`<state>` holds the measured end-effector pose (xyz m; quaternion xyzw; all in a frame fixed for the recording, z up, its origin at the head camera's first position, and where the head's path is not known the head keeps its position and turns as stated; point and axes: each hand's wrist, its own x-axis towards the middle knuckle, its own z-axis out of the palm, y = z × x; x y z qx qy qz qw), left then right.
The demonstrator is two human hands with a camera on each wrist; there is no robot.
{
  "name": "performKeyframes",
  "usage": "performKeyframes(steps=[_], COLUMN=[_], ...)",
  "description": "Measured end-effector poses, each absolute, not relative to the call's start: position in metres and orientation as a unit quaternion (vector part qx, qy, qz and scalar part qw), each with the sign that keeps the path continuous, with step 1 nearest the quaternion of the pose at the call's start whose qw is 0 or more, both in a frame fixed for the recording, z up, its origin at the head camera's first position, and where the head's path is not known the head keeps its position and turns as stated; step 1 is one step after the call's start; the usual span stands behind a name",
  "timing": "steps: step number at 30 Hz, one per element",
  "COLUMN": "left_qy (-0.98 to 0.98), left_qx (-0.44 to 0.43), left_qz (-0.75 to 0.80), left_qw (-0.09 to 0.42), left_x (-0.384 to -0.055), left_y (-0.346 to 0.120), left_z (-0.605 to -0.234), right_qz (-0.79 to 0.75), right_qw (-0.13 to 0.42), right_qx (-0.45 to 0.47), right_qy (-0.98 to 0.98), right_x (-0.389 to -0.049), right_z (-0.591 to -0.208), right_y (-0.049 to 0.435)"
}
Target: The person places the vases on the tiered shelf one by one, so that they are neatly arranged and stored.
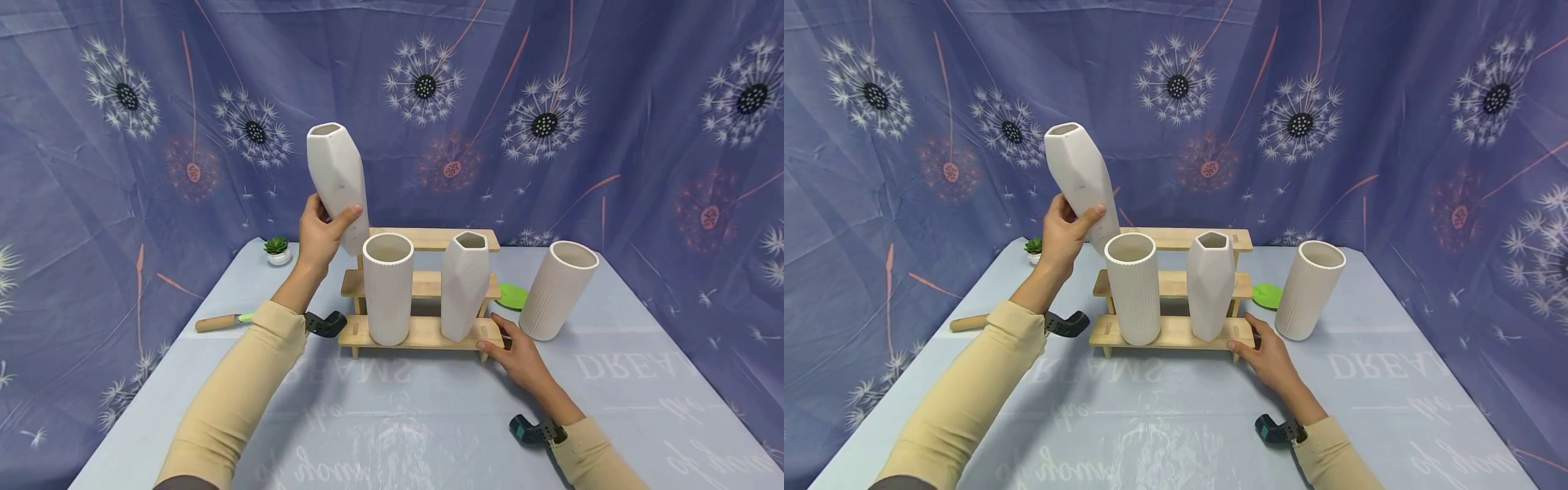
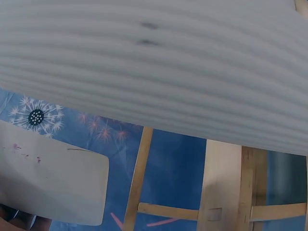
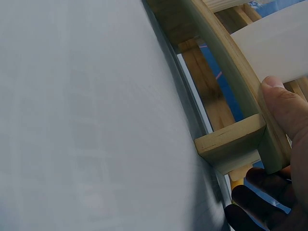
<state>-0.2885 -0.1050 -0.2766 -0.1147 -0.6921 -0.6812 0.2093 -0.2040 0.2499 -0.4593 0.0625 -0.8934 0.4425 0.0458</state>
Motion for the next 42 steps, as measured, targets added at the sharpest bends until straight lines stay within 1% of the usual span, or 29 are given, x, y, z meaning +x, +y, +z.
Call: performKeyframes(steps=[11, 28, 36, 42], left_qy=[-0.690, -0.699, -0.695, -0.710], left_qx=[-0.112, -0.128, -0.114, -0.108], left_qz=[-0.688, -0.688, -0.696, -0.684], left_qw=[0.193, 0.144, 0.142, 0.128], left_x=[-0.299, -0.313, -0.318, -0.320], left_y=[-0.095, -0.085, -0.080, -0.077], left_z=[-0.272, -0.264, -0.263, -0.263], right_qz=[0.444, 0.444, 0.446, 0.446], right_qw=[0.047, 0.045, 0.048, 0.046], right_qx=[0.062, 0.062, 0.064, 0.063], right_qy=[-0.893, -0.893, -0.892, -0.892], right_x=[-0.204, -0.204, -0.204, -0.204], right_z=[-0.460, -0.458, -0.459, -0.460], right_y=[0.250, 0.250, 0.250, 0.250])
